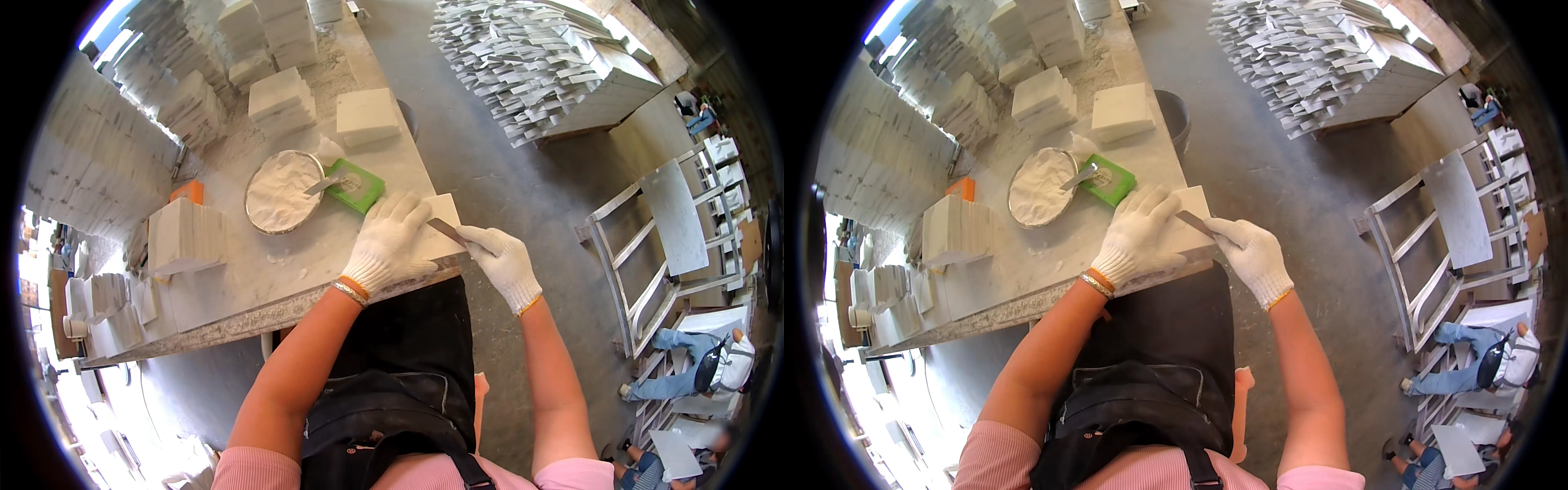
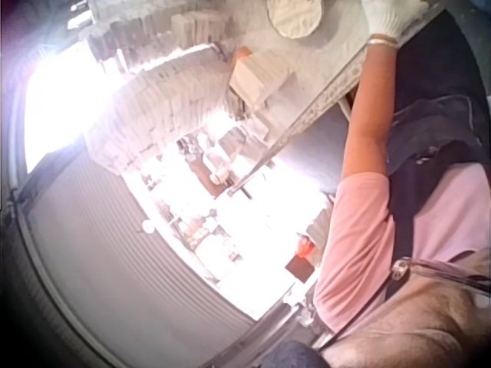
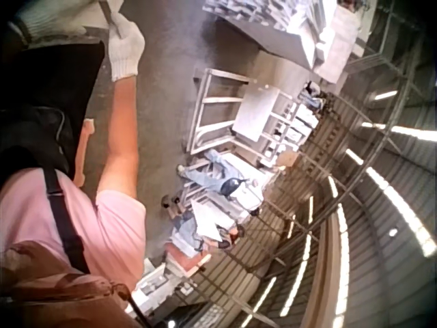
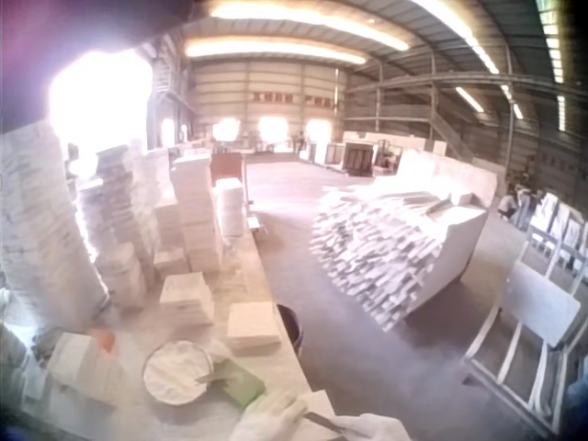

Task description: The person repeatedly scrapes and sands small white rectangular tiles at a workbench. Using a metal scraper and a green sanding block, they remove residue and smooth edges, then place finished tiles into a nearby rack. The process is repeated for multiple tiles in a warehouse setting.

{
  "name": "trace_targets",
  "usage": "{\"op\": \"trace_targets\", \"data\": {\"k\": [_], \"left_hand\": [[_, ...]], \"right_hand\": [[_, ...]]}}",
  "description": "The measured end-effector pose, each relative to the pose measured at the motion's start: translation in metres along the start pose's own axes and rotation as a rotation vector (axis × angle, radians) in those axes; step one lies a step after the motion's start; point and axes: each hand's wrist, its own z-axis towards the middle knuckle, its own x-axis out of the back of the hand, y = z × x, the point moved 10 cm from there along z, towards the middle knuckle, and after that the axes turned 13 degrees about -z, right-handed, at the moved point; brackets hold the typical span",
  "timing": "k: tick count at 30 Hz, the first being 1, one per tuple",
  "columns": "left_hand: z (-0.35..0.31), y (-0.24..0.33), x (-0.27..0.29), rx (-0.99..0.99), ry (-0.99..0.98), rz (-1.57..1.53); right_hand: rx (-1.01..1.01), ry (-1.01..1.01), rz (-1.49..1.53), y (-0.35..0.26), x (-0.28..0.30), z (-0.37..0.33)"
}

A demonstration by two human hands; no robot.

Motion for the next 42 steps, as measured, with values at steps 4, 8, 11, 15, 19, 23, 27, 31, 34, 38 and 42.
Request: {"op": "trace_targets", "data": {"k": [4, 8, 11, 15, 19, 23, 27, 31, 34, 38, 42], "left_hand": [[-0.001, 0.005, 0.005, -0.029, 0.034, 0.007], [0.000, 0.006, 0.006, -0.006, 0.020, 0.016], [0.002, 0.001, 0.001, 0.023, -0.013, 0.006], [0.000, 0.002, 0.001, -0.011, -0.004, 0.023], [0.000, 0.006, 0.004, -0.014, 0.001, 0.025], [0.000, 0.006, 0.006, -0.020, 0.030, 0.009], [0.002, 0.008, 0.006, -0.024, 0.027, 0.008], [0.001, 0.010, 0.006, -0.013, 0.044, 0.009], [0.002, 0.002, 0.002, -0.044, 0.082, 0.007], [0.002, 0.008, 0.006, -0.055, 0.042, 0.012], [0.000, 0.005, 0.006, -0.009, 0.038, 0.030]], "right_hand": [[0.058, 0.099, -0.063, -0.010, 0.006, -0.008], [0.041, 0.095, -0.031, -0.005, 0.007, 0.004], [0.004, 0.092, 0.008, 0.000, 0.002, 0.004], [-0.027, 0.063, -0.035, -0.006, 0.001, -0.010], [-0.002, 0.116, -0.045, -0.007, 0.006, -0.008], [-0.043, 0.116, -0.044, -0.005, 0.007, -0.017], [-0.097, 0.129, -0.023, -0.003, 0.006, -0.022], [-0.127, -0.038, -0.002, -0.022, -0.026, -0.022], [-0.055, 0.111, -0.009, -0.046, -0.031, -0.024], [-0.192, 0.174, 0.149, -0.005, -0.002, -0.024], [-0.191, 0.101, 0.165, 0.008, 0.011, -0.013]]}}
